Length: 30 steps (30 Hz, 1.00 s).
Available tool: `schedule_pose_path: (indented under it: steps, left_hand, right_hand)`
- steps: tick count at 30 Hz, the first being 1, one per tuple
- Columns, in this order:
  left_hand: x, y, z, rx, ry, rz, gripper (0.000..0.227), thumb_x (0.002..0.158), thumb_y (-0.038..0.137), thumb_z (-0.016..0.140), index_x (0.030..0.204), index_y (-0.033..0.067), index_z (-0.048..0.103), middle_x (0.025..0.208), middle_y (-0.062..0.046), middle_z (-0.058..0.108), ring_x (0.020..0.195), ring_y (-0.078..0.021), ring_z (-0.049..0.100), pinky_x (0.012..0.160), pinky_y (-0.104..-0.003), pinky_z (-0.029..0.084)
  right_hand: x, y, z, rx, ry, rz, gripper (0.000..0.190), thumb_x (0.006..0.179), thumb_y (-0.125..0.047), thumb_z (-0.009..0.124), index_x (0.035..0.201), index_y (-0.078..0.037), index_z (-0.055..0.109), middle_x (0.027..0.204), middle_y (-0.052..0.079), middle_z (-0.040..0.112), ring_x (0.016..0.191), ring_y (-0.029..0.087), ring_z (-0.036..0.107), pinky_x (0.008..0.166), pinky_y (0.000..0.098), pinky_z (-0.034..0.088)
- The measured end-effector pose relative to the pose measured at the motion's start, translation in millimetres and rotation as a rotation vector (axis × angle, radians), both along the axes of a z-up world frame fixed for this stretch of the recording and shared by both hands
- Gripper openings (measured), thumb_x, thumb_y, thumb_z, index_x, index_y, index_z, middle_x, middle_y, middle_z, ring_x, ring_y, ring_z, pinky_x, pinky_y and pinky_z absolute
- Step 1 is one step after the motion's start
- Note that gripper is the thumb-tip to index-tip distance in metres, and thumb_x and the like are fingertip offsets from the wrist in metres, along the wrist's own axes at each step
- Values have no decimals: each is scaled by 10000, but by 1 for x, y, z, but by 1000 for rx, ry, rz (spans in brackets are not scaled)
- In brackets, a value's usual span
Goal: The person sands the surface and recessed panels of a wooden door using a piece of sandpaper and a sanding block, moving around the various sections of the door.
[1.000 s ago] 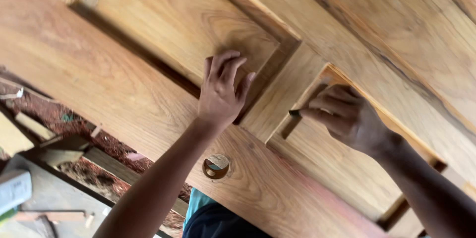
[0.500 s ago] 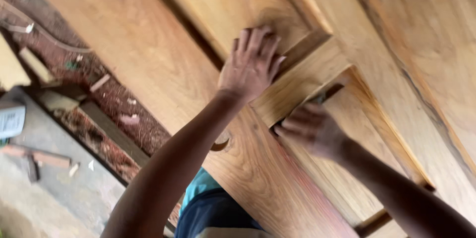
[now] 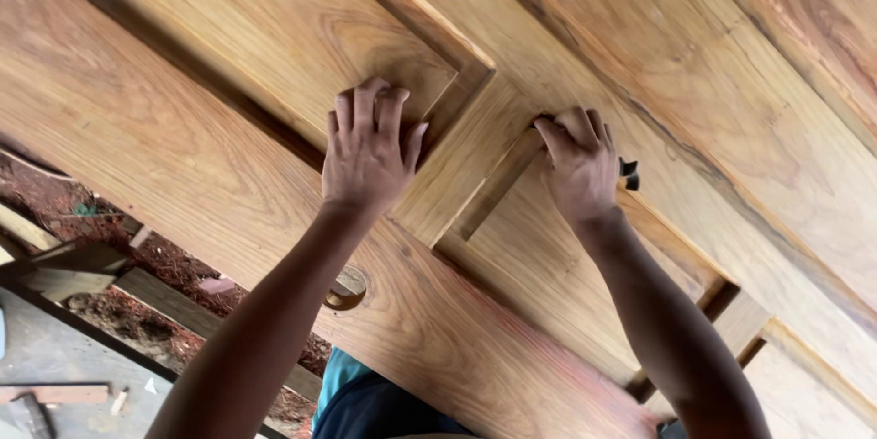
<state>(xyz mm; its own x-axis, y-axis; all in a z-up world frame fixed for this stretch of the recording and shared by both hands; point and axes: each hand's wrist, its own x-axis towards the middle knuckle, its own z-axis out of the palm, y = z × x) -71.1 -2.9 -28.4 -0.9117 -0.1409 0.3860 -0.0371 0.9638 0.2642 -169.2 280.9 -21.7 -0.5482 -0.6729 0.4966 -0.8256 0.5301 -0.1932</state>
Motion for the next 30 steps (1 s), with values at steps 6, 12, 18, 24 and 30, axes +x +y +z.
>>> schedule_pose_path:
  steps: [6,12,18,24,30]
  left_hand:
    - [-1,-4,-3,33,-35,35,388,992,428,582,1226,120,575,1217,-110,491,1053,-338,544,762,-443,480]
    - [-3,-7,-2,27,-15,-39,369,984,391,614,1239,127,573,1248,-103,477,1064,-327,540,770,-429,481]
    - [-7,-9,-2,-3,31,-34,371,1001,392,593,1249,117,597,1250,-124,510,1044,-352,566,757,-451,499]
    - [4,-4,-6,34,-11,-13,386,975,394,626,1245,123,579,1239,-109,491,1030,-334,549,743,-442,493]
    - [-7,-8,-4,51,14,-51,393,982,364,623,1285,116,587,1248,-106,498,1056,-329,546,772,-448,483]
  right_hand:
    - [1,56,-35,211,119,-115,129,929,-58,780,1026,-141,801,898,35,525,817,269,589,695,381,475]
    - [13,47,-17,77,54,-36,235,957,-25,647,1127,-111,786,854,134,506,830,404,606,719,468,508]
    - [-6,6,-16,85,144,-93,192,889,13,643,976,-124,745,864,43,456,794,284,571,651,386,489]
    - [15,41,-15,189,21,-106,353,868,16,707,1189,-111,779,840,127,521,807,383,604,696,472,519]
    - [28,80,-9,138,55,-130,374,905,84,665,1178,-128,807,802,126,505,787,396,606,700,453,518]
